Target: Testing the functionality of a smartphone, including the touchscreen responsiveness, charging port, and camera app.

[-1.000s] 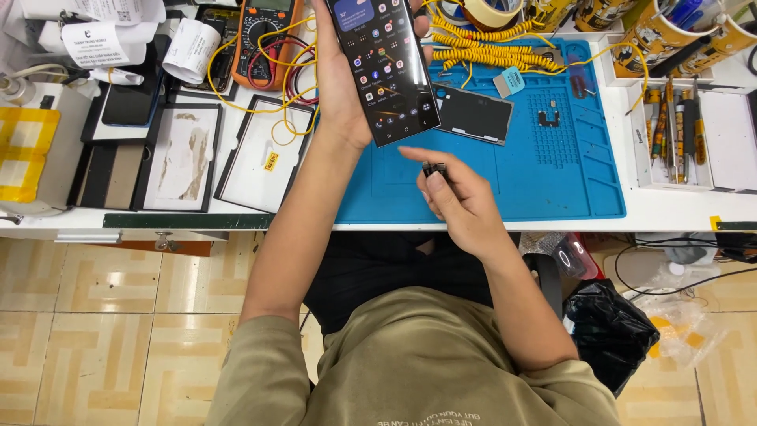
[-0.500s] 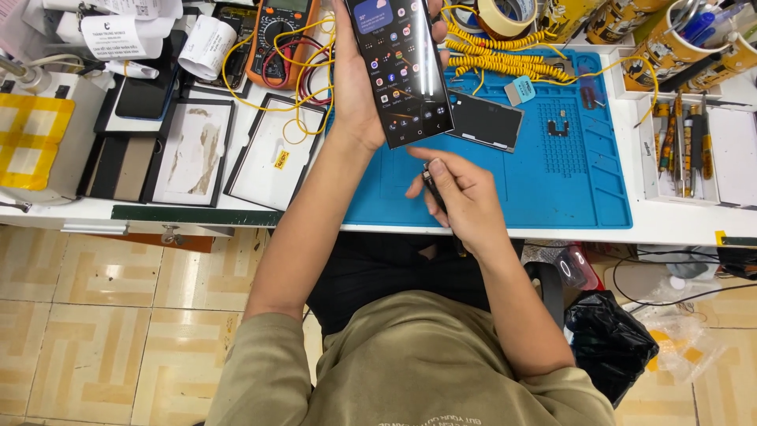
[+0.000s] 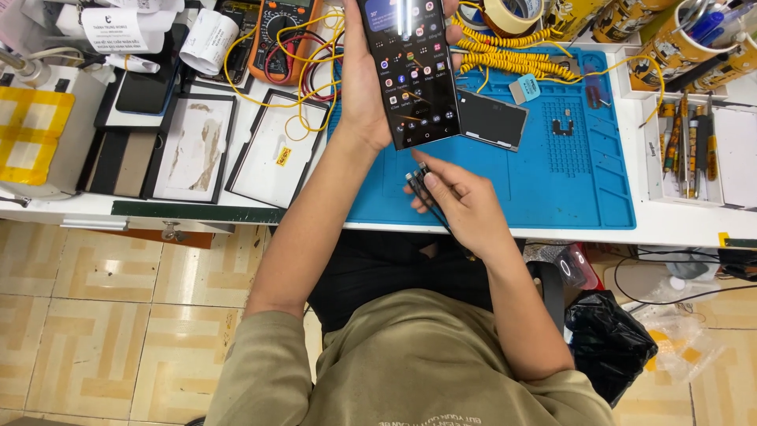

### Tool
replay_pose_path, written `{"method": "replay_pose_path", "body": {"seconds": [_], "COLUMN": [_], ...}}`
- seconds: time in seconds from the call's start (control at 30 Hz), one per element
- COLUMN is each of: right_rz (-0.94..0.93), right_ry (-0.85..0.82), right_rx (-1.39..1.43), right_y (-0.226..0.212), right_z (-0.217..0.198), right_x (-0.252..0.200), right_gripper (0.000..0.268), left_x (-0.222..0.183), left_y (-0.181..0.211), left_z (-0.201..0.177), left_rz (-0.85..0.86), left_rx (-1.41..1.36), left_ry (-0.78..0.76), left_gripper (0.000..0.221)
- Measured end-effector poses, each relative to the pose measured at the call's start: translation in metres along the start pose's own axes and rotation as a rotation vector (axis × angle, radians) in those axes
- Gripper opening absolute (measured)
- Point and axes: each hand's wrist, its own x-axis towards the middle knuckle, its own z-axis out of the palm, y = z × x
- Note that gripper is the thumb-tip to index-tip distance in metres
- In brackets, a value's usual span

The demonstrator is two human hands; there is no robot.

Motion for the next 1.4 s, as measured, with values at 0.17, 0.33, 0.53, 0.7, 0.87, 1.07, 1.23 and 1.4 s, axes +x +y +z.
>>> {"method": "replay_pose_path", "body": {"seconds": [0.17,0.33,0.53,0.7,0.87,1.07,1.23,1.4], "right_rz": [-0.048,-0.136,-0.13,-0.136,-0.096,-0.152,-0.165,-0.238], "right_ry": [0.078,0.095,0.119,0.123,0.189,0.23,0.193,0.122], "right_rx": [0.119,0.114,0.141,0.158,0.211,0.217,0.17,0.138], "right_y": [0.003,-0.001,0.004,-0.001,-0.001,-0.003,0.0,0.031], "right_z": [0.003,0.001,0.003,0.005,0.015,0.018,0.013,0.007], "right_x": [0.0,0.006,0.007,0.005,0.007,0.011,0.015,0.019], "right_gripper": [0.028,0.025,0.025,0.025,0.024,0.026,0.032,0.035], "left_x": [-0.004,0.0,-0.001,-0.001,-0.003,-0.002,-0.002,-0.007], "left_y": [0.002,-0.001,-0.002,-0.004,-0.004,-0.001,0.001,0.001], "left_z": [0.005,0.003,0.0,0.001,0.017,0.036,0.041,0.044], "left_rz": [-0.051,0.006,0.006,-0.001,0.056,0.058,0.071,-0.087], "left_rx": [0.028,0.079,0.061,0.079,0.138,0.127,0.11,0.078], "left_ry": [-0.035,-0.004,-0.011,0.007,-0.084,-0.089,-0.072,0.008], "left_gripper": [0.092,0.092,0.092,0.093,0.093,0.091,0.094,0.099]}}
